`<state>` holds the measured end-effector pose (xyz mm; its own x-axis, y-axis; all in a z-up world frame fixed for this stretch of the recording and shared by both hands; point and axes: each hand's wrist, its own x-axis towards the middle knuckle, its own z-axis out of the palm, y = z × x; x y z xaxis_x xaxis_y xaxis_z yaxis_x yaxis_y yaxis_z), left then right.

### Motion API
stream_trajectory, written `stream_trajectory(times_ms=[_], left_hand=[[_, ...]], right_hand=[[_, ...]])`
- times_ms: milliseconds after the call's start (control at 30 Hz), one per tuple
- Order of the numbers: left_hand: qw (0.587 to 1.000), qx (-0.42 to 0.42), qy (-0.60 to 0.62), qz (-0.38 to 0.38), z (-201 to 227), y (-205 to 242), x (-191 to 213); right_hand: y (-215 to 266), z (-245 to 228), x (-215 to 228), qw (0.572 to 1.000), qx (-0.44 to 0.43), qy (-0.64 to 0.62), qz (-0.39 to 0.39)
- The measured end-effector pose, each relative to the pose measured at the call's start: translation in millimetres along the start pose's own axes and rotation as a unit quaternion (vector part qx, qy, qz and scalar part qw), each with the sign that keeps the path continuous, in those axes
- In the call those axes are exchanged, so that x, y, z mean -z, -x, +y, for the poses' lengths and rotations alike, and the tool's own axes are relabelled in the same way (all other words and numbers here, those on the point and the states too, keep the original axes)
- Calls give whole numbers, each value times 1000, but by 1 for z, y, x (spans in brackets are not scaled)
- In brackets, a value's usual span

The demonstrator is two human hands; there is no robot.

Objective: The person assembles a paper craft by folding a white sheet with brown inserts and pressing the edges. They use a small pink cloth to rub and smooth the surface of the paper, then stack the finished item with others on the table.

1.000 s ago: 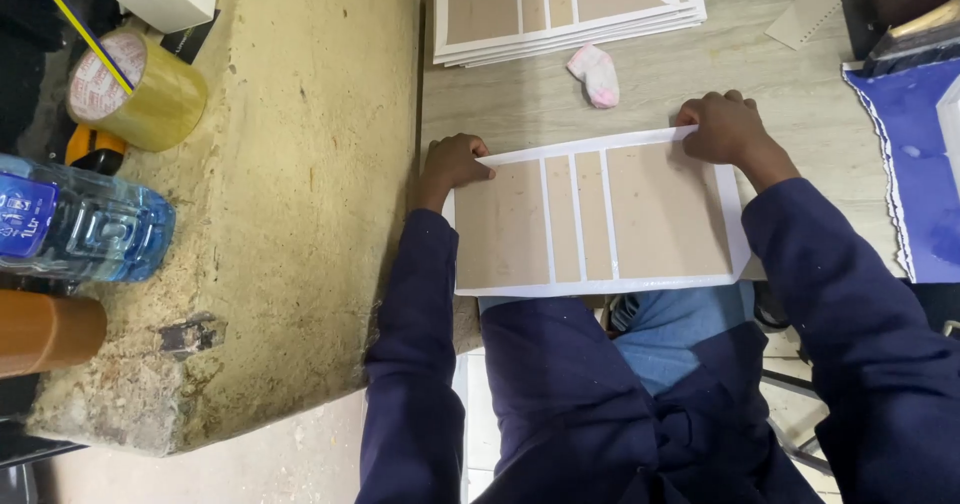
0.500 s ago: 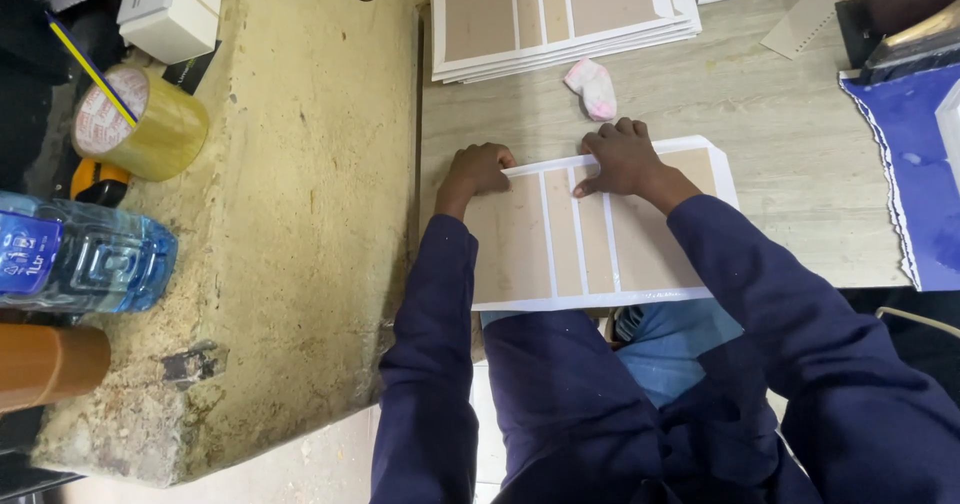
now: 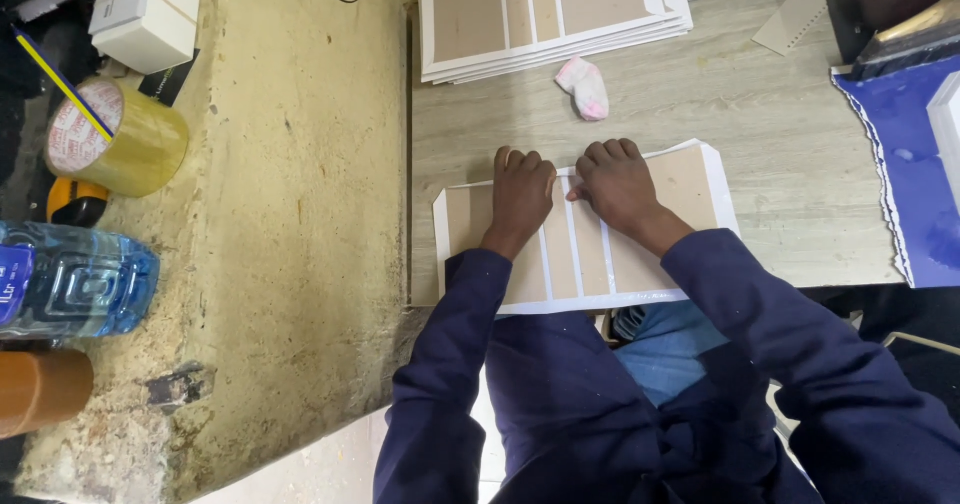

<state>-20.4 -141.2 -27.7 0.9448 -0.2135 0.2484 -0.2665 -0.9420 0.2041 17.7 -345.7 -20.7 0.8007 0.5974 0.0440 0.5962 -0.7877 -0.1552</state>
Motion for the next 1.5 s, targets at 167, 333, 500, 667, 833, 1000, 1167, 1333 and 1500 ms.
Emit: stream_trajectory(times_ms=[167,333,500,667,833,1000,1167,1333,1500], left_hand=[[995,-33,-78,53,23,31,-6],[995,-30,-52,77,37,29,-3],[997,8,27,66,36,27,-38],[992,20,-14,123,35,24,-54],[989,19,-22,146,36,29,-61],[987,-6,-46,156,32,32,-60],[990,-20,-63,121,14,53,15],[981,32,-33,191,5,72,8],[969,39,-45,240,7,68,7]], right_hand=[[15,-9,-20,997,22,37,67],[26,-17,-30,986,31,82,139],[22,-9,-23,992,34,63,108],[8,3,-9,997,27,40,60],[17,-8,-26,997,-27,51,48],[23,-14,-50,984,-10,107,139],[31,-24,-20,984,5,93,154],[30,-13,-12,988,24,66,134],[7,15,-35,994,35,70,71]])
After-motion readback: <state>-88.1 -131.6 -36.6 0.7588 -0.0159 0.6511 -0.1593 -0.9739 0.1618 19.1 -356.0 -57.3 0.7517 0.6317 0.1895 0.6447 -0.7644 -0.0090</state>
